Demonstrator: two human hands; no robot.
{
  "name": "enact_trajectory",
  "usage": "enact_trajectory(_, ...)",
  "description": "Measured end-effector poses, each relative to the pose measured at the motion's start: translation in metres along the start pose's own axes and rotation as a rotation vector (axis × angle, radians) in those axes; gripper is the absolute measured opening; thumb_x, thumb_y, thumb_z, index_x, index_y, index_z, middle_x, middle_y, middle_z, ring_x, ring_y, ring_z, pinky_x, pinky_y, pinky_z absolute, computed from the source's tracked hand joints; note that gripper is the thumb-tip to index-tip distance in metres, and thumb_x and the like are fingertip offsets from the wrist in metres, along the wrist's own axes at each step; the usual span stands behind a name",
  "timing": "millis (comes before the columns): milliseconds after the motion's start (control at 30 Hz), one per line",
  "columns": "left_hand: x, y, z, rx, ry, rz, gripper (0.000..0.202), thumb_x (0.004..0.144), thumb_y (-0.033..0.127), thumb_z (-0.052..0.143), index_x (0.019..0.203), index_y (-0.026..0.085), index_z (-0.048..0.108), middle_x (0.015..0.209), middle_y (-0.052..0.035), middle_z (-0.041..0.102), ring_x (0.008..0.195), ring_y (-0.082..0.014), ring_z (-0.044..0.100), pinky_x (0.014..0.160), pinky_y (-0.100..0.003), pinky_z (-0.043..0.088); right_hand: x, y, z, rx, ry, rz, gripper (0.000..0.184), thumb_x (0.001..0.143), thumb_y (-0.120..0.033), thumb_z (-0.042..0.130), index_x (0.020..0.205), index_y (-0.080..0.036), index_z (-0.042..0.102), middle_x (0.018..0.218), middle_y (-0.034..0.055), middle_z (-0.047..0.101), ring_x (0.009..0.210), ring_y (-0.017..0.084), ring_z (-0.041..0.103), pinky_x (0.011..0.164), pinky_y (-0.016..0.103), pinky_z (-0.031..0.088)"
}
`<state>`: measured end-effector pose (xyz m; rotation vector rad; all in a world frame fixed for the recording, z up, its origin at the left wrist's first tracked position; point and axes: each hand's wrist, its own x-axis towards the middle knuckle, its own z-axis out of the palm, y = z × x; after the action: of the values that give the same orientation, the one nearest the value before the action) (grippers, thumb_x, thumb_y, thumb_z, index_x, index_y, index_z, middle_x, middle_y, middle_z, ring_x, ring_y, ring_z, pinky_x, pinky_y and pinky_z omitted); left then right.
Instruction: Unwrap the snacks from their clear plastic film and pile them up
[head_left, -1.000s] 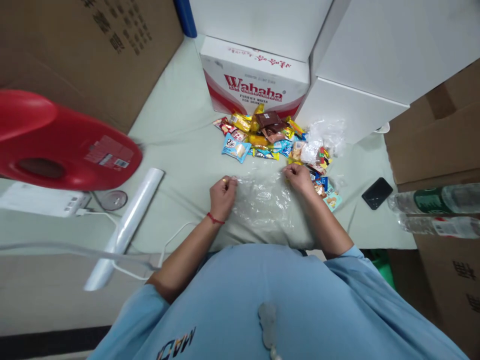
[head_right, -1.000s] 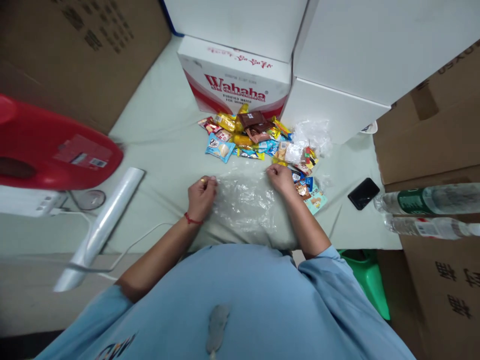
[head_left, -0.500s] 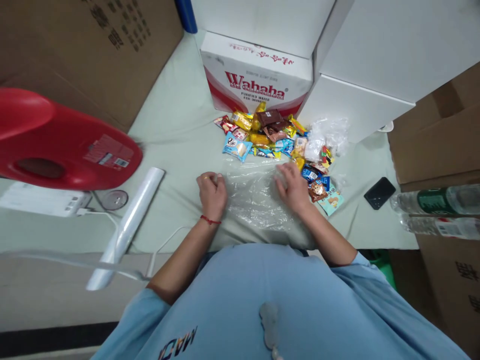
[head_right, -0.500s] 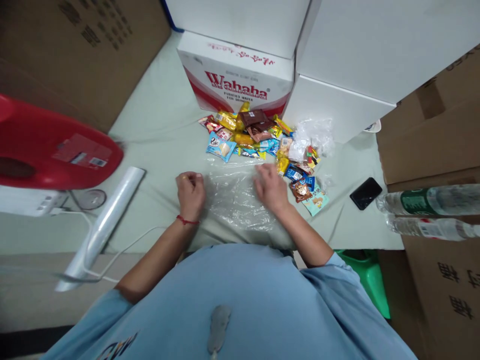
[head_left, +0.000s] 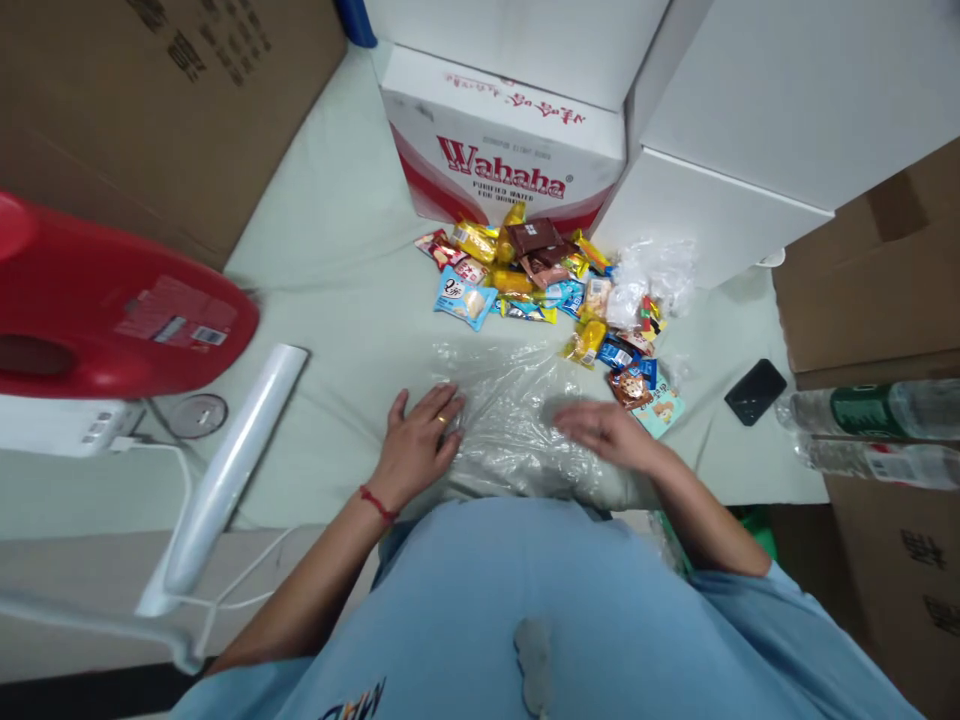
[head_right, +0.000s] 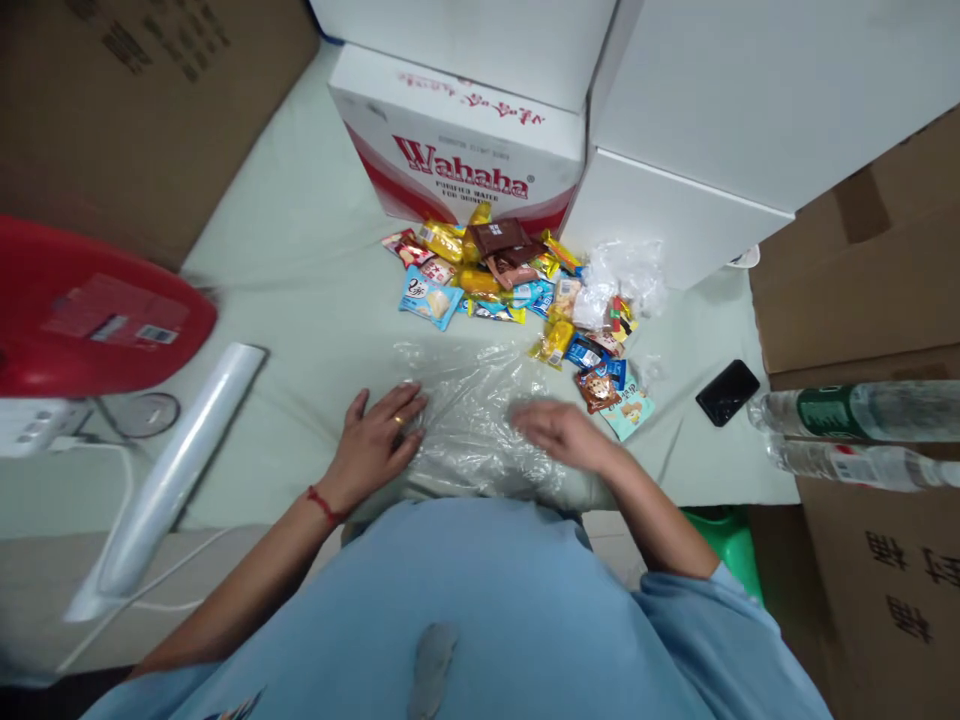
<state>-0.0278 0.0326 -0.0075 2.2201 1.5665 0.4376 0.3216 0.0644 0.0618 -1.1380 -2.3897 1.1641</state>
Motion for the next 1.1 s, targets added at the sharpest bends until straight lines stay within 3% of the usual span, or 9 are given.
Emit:
enact_trajectory(133,-0.014,0.016,0.008,0.005,0.034,-0.061,0.049,0.100,0.034,0.048,0.147,0.027,0.060,0.159,-0.0136,0.056,0.150,-0.0310,0.050,0.128,-0.064,0.021,0.072,0.038,-0.060,-0.416,0.346,0.225,0.035,0.104,-0.032,0.046,0.117,-0.018,0.075,0.119,0.0148,0.073,0.115,0.032,0.065,0.104,0.048,0.051)
enact_trajectory(233,-0.017,0.020,0.013,0.021,0.073,-0.044,0.046,0.102,0.032,0.047,0.145,0.025,0.061,0.157,-0.0139,0.057,0.149,-0.0308,0.052,0.129,-0.063,0.021,0.135,0.063,-0.092,-0.579,0.507,0.185,0.042,0.108,-0.032,0.036,0.134,-0.018,0.066,0.132,0.0159,0.067,0.131,0.035,0.055,0.109,0.054,0.047)
enact_trajectory(300,-0.017,0.021,0.014,0.032,0.090,-0.029,0.043,0.103,0.032,0.047,0.143,0.024,0.063,0.155,-0.0137,0.059,0.147,-0.0303,0.054,0.129,-0.062,0.021,0.172,0.072,-0.108,-0.679,0.478,0.061,0.047,0.110,-0.031,0.033,0.151,-0.018,0.053,0.151,0.0155,0.055,0.145,0.036,0.043,0.117,0.059,0.038)
enact_trajectory(400,-0.016,0.022,0.014,0.046,0.112,-0.030,0.040,0.104,0.031,0.047,0.138,0.023,0.065,0.152,-0.0130,0.063,0.145,-0.0294,0.056,0.129,-0.060,0.022,0.214,0.081,-0.124,-0.786,0.261,-0.132,0.055,0.110,-0.031,0.040,0.163,-0.017,0.037,0.167,0.0136,0.040,0.156,0.036,0.029,0.127,0.064,0.019)
enact_trajectory(500,-0.016,0.022,0.013,0.055,0.132,-0.025,0.038,0.104,0.030,0.047,0.136,0.023,0.066,0.150,-0.0130,0.064,0.144,-0.0289,0.056,0.129,-0.059,0.022,0.240,0.094,-0.135,-0.802,0.123,-0.214,0.062,0.109,-0.037,0.046,0.163,-0.011,0.034,0.164,0.0154,0.043,0.155,0.039,0.030,0.125,0.072,0.011)
enact_trajectory(667,-0.017,0.020,0.015,0.042,0.152,-0.009,0.037,0.102,0.029,0.050,0.135,0.022,0.067,0.149,-0.0135,0.065,0.142,-0.0289,0.058,0.128,-0.058,0.024,0.244,0.111,-0.146,-0.814,0.101,-0.171,0.064,0.107,-0.045,0.049,0.158,-0.007,0.042,0.154,0.0188,0.050,0.148,0.042,0.035,0.120,0.069,0.024)
enact_trajectory(833,-0.017,0.018,0.018,0.039,0.181,0.004,0.036,0.102,0.028,0.051,0.133,0.021,0.068,0.147,-0.0134,0.067,0.140,-0.0291,0.059,0.128,-0.058,0.024,0.228,0.101,-0.146,-0.866,0.032,-0.066,0.048,0.107,-0.037,0.047,0.144,-0.008,0.057,0.150,0.0197,0.052,0.139,0.040,0.040,0.113,0.060,0.036)
enact_trajectory(967,-0.017,0.018,0.020,0.032,0.203,-0.007,0.035,0.102,0.029,0.052,0.132,0.022,0.068,0.147,-0.0127,0.067,0.141,-0.0287,0.059,0.128,-0.057,0.025,0.210,0.080,-0.148,-0.924,0.064,0.002,0.042,0.106,-0.038,0.046,0.132,-0.009,0.062,0.150,0.0208,0.052,0.136,0.040,0.039,0.110,0.057,0.038)
enact_trajectory(1100,-0.018,0.019,0.020,0.022,0.209,-0.029,0.036,0.101,0.029,0.052,0.133,0.021,0.067,0.148,-0.0134,0.066,0.143,-0.0291,0.057,0.128,-0.056,0.025,0.170,0.029,-0.137,-0.888,0.203,0.159,0.056,0.099,-0.053,0.058,0.132,-0.008,0.057,0.140,0.0246,0.053,0.128,0.041,0.046,0.103,0.053,0.043)
